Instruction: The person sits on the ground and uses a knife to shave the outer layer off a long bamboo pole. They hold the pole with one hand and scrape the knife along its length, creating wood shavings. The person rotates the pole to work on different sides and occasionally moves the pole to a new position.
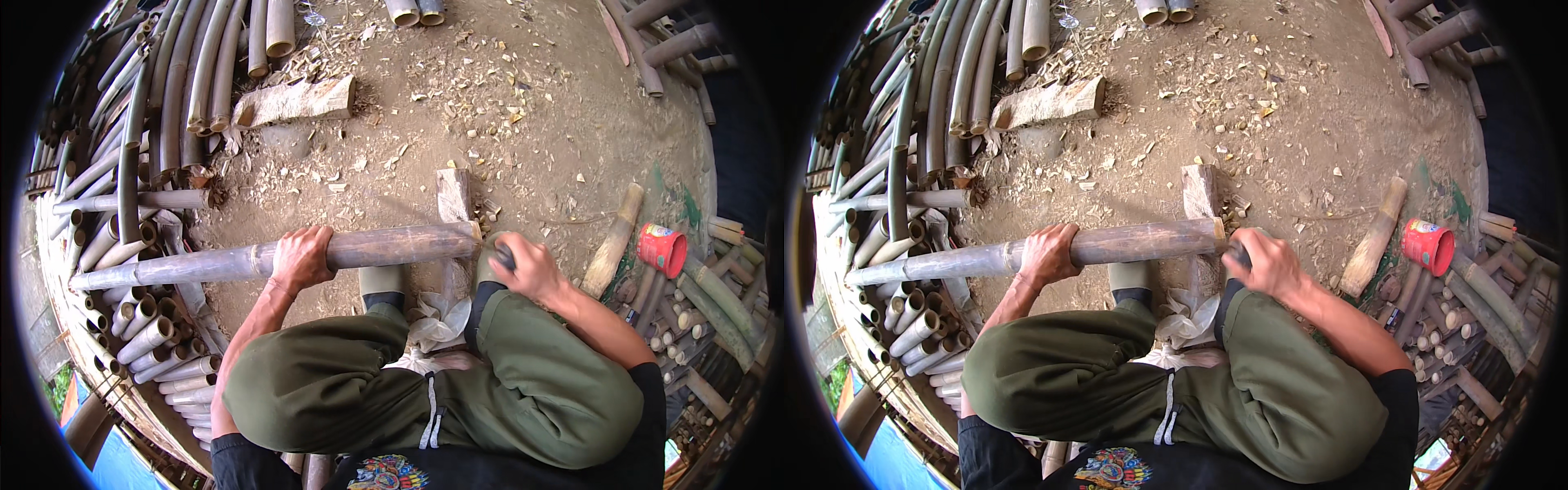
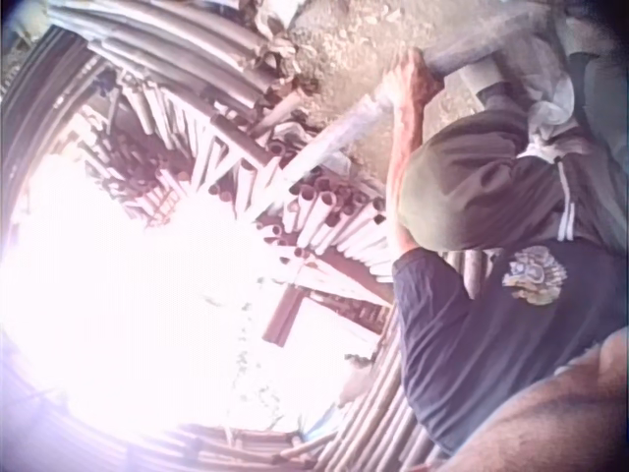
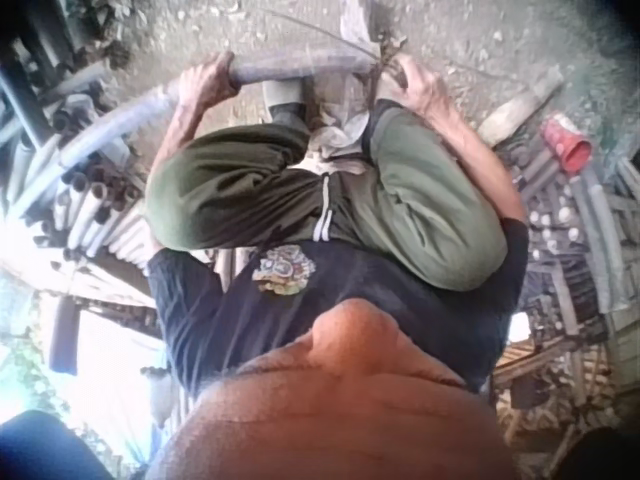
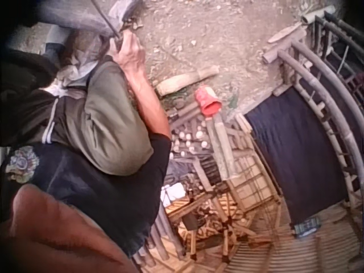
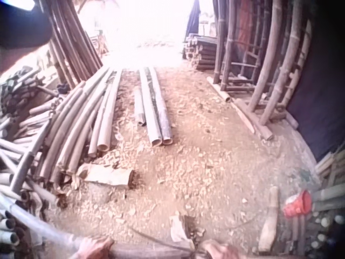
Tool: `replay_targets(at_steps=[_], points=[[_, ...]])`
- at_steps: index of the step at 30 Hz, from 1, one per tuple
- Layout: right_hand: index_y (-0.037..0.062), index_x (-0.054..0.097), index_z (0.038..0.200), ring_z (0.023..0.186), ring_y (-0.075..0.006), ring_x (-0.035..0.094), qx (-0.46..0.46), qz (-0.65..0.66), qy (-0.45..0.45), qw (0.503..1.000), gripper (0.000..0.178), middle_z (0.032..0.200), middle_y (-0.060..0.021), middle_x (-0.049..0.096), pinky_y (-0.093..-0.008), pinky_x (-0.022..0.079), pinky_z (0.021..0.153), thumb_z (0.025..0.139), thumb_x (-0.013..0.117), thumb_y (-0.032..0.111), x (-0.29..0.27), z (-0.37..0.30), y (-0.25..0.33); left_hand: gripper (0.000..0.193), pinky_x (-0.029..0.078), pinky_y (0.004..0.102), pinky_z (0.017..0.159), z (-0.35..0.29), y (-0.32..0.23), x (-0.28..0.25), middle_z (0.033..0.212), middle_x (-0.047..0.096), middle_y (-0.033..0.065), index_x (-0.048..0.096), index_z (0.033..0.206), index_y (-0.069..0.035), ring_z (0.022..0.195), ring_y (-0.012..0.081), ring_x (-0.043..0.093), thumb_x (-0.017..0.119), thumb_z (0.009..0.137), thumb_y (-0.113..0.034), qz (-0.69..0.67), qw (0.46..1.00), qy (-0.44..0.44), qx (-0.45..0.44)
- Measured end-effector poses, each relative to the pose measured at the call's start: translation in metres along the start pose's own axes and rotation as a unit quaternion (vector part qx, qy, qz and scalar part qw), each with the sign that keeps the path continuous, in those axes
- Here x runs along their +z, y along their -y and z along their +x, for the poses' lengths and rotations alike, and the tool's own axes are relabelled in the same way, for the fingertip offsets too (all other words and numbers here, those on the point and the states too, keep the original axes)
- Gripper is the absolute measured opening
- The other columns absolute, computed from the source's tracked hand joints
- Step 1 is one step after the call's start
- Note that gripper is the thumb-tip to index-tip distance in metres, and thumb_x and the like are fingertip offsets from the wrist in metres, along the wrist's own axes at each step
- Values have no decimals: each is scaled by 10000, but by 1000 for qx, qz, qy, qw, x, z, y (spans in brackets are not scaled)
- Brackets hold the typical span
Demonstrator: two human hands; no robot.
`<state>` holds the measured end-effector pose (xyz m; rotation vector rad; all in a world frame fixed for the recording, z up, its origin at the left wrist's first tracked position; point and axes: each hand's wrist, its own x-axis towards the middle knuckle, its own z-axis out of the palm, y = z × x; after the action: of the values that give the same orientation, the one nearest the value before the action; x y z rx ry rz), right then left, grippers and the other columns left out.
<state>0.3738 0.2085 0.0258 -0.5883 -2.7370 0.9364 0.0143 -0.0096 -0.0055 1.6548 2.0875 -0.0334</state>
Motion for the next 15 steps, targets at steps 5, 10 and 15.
replay_targets(at_steps=[5, 10, 15], points=[[11, 526, 1062, 710, -423, 674, 168, 65, 140, 974, 363, 784, -229, 652, -471, 518, 597, 944, 621, 342, -13, 16, 8, 434, 517, 450, 793, -1, 1, 2, 906, 651, 78, 591, 995, -120, 876, 303, 653, 767, 614, -233, 13, 1000, 3, -6], [16, 549, 1053, 679, -366, 684, 16, 128, -35, 991, 339, 754, -197, 638, -426, 525, 557, 920, 667, 304, -14, 16, 28, 429, 511, 437, 782, -5, 0, 7, 907, 647, 73, 588, 1004, -115, 886, 283, 653, 751, 620, -213, 28, 999, -45, 10], [7, 550, 1076, 686, -355, 681, 191, 1, 140, 972, 352, 773, -193, 635, -431, 521, 573, 927, 668, 304, -6, 6, -18, 409, 501, 425, 758, -6, -1, 14, 875, 630, 64, 574, 1002, -113, 858, 265, 648, 729, 633, -194, 43, 994, -92, 27]])
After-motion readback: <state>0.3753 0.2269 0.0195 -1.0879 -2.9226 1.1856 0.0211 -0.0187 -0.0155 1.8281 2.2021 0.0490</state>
